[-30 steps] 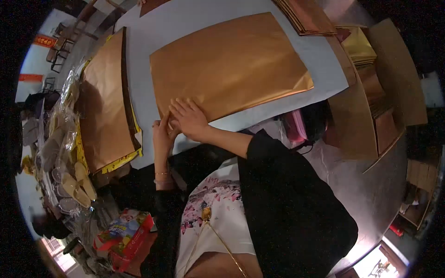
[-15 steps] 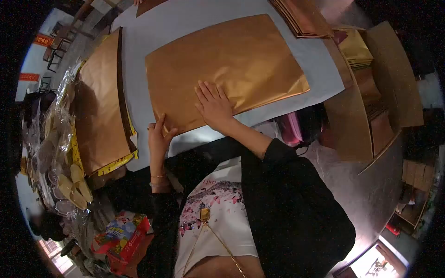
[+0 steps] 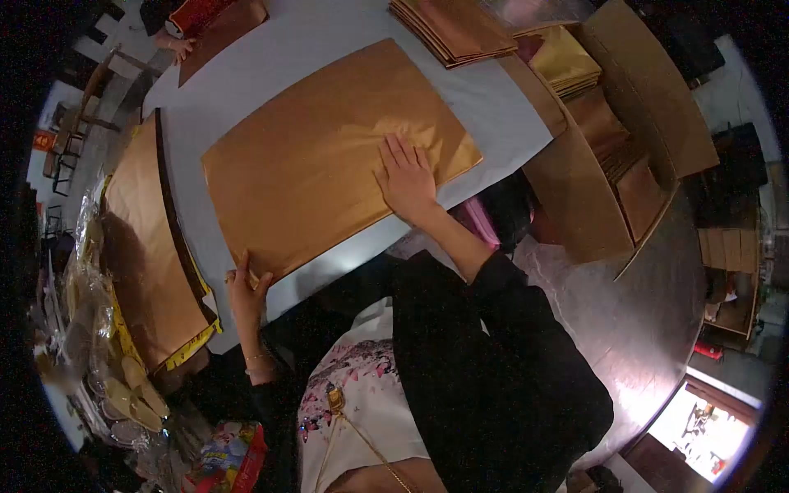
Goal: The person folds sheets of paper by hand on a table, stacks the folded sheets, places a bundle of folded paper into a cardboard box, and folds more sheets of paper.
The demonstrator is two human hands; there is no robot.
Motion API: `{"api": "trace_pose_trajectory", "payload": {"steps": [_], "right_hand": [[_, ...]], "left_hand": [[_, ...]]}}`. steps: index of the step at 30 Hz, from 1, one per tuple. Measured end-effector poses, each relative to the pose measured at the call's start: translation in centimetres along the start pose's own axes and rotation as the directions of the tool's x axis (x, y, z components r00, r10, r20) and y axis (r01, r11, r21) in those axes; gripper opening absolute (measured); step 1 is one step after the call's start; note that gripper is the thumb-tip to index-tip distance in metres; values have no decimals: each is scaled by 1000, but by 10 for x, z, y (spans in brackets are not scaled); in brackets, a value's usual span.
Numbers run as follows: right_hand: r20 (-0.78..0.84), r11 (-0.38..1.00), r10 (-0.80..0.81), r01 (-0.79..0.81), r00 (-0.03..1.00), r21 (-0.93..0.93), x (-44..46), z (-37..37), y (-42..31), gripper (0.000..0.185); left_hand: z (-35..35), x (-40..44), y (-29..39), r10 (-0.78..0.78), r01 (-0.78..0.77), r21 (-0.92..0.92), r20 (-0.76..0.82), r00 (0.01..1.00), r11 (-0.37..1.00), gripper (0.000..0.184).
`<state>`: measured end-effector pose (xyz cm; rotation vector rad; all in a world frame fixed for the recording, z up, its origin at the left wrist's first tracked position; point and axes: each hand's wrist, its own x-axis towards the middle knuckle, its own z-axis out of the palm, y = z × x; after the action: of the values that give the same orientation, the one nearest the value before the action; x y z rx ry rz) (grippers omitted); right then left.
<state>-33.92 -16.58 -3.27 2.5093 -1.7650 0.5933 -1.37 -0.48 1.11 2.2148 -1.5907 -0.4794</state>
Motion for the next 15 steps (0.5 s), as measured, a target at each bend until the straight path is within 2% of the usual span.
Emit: {"api": "trace_pose_trajectory", "payload": {"steps": [4, 7, 9, 12, 15], "right_hand": [[-67, 997, 62, -60, 996, 41, 2, -9, 41, 50], [-38, 996, 82, -83, 996, -38, 2, -14, 75, 51], [35, 991, 135, -135, 990, -13, 2, -18, 89, 53], [93, 991, 137, -137, 986, -15, 4, -23, 93, 53], [83, 992, 123, -121, 989, -32, 3, -24, 91, 52]], "left_hand": [[2, 1, -4, -20, 21, 44, -13, 1000, 999, 67], [-1, -1, 0, -52, 52, 27, 22, 998, 998, 67], [5, -1, -10, 20, -21, -53, -21, 1000, 998, 68], [2, -2, -7, 8, -8, -44, -4, 1000, 999, 70], [-1, -4, 5, -93, 94, 29, -11, 996, 995, 76]]}}
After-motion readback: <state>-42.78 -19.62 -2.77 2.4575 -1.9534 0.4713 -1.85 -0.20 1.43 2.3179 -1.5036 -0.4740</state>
